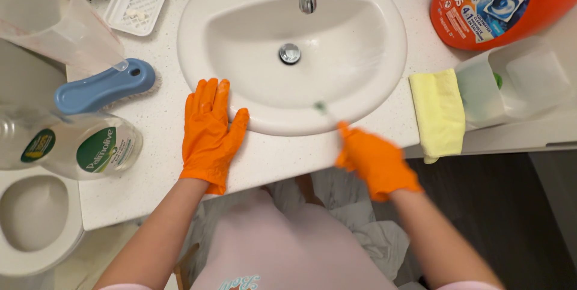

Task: The person wearing orange gloves scrubs a white bathroom sink with a toothbrush, focusing on the basin and drain area. They apply liquid soap to the toothbrush and continue scrubbing the sink surface.

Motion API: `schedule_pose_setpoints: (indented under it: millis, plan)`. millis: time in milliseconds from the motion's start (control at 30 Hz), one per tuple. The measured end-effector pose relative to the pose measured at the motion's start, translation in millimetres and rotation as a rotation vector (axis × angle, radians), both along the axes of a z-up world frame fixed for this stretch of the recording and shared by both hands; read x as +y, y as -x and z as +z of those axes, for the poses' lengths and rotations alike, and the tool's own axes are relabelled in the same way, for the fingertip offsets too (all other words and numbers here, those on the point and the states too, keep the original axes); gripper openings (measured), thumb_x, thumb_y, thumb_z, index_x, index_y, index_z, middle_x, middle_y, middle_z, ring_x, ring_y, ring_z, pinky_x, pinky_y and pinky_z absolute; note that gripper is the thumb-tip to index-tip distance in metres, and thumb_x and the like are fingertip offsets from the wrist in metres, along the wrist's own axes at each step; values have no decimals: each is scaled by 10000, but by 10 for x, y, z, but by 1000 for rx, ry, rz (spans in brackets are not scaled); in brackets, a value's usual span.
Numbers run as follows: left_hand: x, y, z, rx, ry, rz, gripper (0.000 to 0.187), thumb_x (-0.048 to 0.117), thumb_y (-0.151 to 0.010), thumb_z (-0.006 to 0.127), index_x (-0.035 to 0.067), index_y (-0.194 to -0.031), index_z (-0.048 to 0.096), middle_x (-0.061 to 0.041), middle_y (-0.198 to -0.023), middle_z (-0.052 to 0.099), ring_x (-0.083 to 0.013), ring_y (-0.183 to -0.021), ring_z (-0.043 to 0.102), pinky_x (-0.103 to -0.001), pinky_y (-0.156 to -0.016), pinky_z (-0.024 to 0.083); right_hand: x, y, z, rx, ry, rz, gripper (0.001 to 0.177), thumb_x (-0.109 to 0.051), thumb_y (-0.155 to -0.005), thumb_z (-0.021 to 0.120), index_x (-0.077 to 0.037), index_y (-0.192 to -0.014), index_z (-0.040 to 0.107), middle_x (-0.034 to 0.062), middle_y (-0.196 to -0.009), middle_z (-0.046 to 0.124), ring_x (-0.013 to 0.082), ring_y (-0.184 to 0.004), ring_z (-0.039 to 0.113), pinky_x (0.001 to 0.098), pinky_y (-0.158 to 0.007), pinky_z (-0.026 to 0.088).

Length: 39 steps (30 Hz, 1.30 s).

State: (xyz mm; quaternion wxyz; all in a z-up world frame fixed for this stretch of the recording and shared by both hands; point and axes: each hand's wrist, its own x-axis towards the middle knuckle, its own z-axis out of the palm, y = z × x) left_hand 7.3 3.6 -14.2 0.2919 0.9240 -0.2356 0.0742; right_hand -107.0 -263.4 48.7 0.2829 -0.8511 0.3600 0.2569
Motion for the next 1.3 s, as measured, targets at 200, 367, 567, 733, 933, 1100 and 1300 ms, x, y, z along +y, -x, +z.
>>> schedule_pose_setpoints:
  millis: [200, 367, 567, 733, 933, 1100, 1300]
  plan:
    - [-9, 2, -7, -6, -22, 33, 705, 407, -963, 607, 12, -1521, 436, -267, -1584, 353, -427, -1492, 251, -508, -1216, 164, -139, 4, -20, -82, 185, 105, 672, -573, -1027, 251, -129, -819, 710, 29, -683, 748, 223, -601, 658, 367, -684, 502]
    - [-9, 13, 45, 70, -9, 71, 733, 428, -952, 597, 20, -1531, 409, -236, -1609, 334, -408, -1509, 233, -480, -1231, 167, 295, 29, -27, 46, 23, 56, 623, -565, -1027, 260, -139, -896, 696, 31, -701, 743, 244, -615, 668, 360, -692, 521]
    - [-27, 0, 42, 85, 8, 84, 764, 434, -957, 599, -6, -1543, 383, -227, -1621, 321, -385, -1525, 204, -478, -1241, 155, -6, 78, -103, -201, 235, 140, 545, -515, -1039, 280, -121, -965, 650, -3, -725, 749, 215, -693, 672, 362, -719, 504]
    - [-16, -15, 40, 37, -12, 89, 764, 427, -972, 606, -21, -1547, 378, -228, -1623, 324, -380, -1533, 213, -481, -1249, 163, 465, 95, -264, -29, -54, 110, 505, -507, -1069, 306, -122, -990, 625, -18, -750, 752, 195, -725, 695, 323, -772, 512]
    - [-67, 23, 108, 86, 6, 109, 760, 426, -943, 608, -17, -1520, 386, -215, -1606, 353, -380, -1515, 242, -460, -1237, 192, -333, 193, -154, -122, 239, 237, 414, -430, -1047, 335, -131, -1028, 620, -13, -752, 757, 227, -716, 724, 376, -730, 553]
    - [-36, 34, 58, -3, 5, 98, 752, 414, -976, 606, -41, -1532, 385, -240, -1598, 354, -391, -1511, 260, -486, -1234, 186, 364, 158, -338, -184, -14, 204, 489, -491, -1069, 356, -118, -991, 663, 25, -771, 755, 254, -789, 710, 375, -786, 525]
    - [-9, 1, 31, 3, 42, 70, 724, 407, -966, 599, -34, -1507, 405, -241, -1584, 366, -396, -1496, 272, -476, -1229, 201, -194, 277, -390, -236, 433, 458, 670, -293, -810, 650, -115, -1433, 480, 132, -1061, 671, 318, -886, 675, 442, -722, 533]
